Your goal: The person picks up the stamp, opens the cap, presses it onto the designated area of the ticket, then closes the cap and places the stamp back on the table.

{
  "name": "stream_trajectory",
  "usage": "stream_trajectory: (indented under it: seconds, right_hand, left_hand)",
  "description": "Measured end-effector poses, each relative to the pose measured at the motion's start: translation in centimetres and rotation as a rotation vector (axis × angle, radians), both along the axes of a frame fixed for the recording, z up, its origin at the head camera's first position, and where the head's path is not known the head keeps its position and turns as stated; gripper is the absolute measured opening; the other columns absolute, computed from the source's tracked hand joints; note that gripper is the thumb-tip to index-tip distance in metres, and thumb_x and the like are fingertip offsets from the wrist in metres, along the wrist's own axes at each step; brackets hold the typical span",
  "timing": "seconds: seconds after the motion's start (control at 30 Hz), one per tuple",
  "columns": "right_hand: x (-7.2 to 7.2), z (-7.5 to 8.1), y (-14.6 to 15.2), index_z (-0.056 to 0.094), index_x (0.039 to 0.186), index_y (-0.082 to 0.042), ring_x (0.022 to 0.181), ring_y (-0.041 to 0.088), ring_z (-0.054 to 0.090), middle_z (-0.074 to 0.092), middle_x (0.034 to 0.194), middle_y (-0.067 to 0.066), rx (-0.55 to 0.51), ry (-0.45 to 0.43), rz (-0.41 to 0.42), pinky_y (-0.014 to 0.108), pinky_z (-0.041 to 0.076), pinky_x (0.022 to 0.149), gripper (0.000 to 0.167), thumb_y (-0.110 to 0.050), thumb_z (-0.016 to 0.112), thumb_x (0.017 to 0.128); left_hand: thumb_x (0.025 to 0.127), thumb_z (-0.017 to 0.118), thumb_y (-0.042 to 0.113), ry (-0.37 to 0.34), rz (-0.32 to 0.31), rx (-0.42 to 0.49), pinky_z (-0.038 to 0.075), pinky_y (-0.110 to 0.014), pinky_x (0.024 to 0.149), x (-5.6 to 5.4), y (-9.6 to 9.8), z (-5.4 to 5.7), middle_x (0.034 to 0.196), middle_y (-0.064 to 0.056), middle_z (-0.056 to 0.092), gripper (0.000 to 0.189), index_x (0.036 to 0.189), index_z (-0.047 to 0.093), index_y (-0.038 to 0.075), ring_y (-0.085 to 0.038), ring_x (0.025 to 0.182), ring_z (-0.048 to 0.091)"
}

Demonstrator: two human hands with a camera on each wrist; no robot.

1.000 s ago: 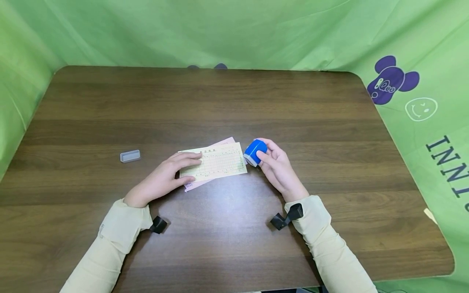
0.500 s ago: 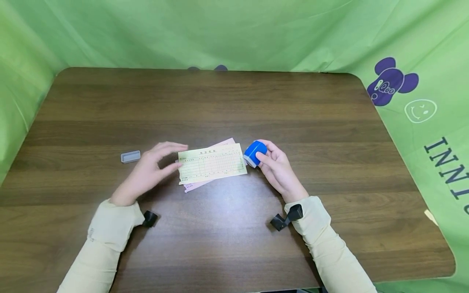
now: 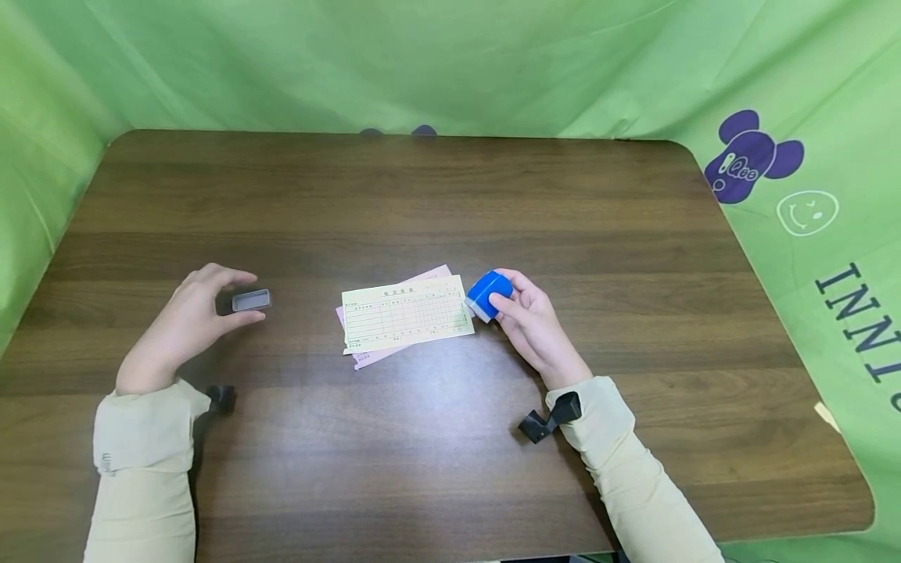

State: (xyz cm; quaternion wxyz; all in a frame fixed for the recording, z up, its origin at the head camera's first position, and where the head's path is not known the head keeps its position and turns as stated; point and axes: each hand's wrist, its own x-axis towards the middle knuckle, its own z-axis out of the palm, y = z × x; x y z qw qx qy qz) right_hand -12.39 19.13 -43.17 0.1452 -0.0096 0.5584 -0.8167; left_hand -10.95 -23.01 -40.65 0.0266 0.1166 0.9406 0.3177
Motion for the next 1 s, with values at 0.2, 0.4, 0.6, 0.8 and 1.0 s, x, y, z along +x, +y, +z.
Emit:
stream_trajectory:
  seconds: [0.2,0.4,0.6,0.8,1.0]
  right_hand:
    - [0.04,0.06,-0.01,0.05,0.113,-0.014,0.094,0.006,0.059,0.062,0.101,-0.005,0.011,0.001,0.0,0.017,0.049,0.083,0.032,0.01,0.042,0.093]
    - [0.0,-0.01,-0.08,0.053,0.11,-0.015,0.092,0.006,0.06,0.063,0.098,-0.005,-0.007,0.024,0.004,0.017,0.05,0.082,0.032,0.011,0.045,0.092]
    - [-0.04,-0.04,-0.11,0.053,0.108,-0.016,0.092,0.006,0.058,0.063,0.098,-0.005,0.003,0.034,0.003,0.016,0.049,0.083,0.032,0.011,0.046,0.091]
    - [0.02,0.02,-0.04,0.053,0.108,-0.016,0.094,0.007,0.057,0.062,0.099,-0.005,0.02,0.027,0.0,0.017,0.048,0.083,0.031,0.01,0.047,0.092]
    - [0.11,0.1,-0.05,0.053,0.108,-0.016,0.094,0.007,0.057,0.062,0.1,-0.004,0.022,0.021,-0.004,0.017,0.049,0.084,0.033,0.011,0.046,0.091]
  left_hand:
    - [0.081,0.077,0.013,-0.036,0.022,-0.057,0.038,-0.048,0.084,-0.23,-0.48,-0.62,0.105,-0.026,0.054,0.044,0.115,0.059,-0.009,-0.04,0.098,0.053]
    - [0.083,0.075,0.011,-0.056,0.046,-0.063,0.039,-0.041,0.079,-0.26,-0.81,-0.9,0.101,-0.024,0.052,0.035,0.109,0.06,-0.008,-0.037,0.093,0.053]
    - [0.083,0.074,0.009,-0.025,0.054,-0.064,0.04,-0.038,0.076,-0.17,-0.96,-1.0,0.097,-0.023,0.052,0.03,0.104,0.061,-0.007,-0.036,0.089,0.055]
    - [0.083,0.074,0.009,-0.012,0.044,-0.065,0.039,-0.035,0.075,-0.22,-0.91,-1.07,0.095,-0.021,0.053,0.027,0.102,0.062,-0.005,-0.032,0.087,0.055]
    - [0.085,0.073,0.012,-0.018,0.043,-0.057,0.038,-0.03,0.073,-0.25,-0.51,-0.77,0.096,-0.019,0.057,0.026,0.103,0.061,-0.002,-0.028,0.086,0.056]
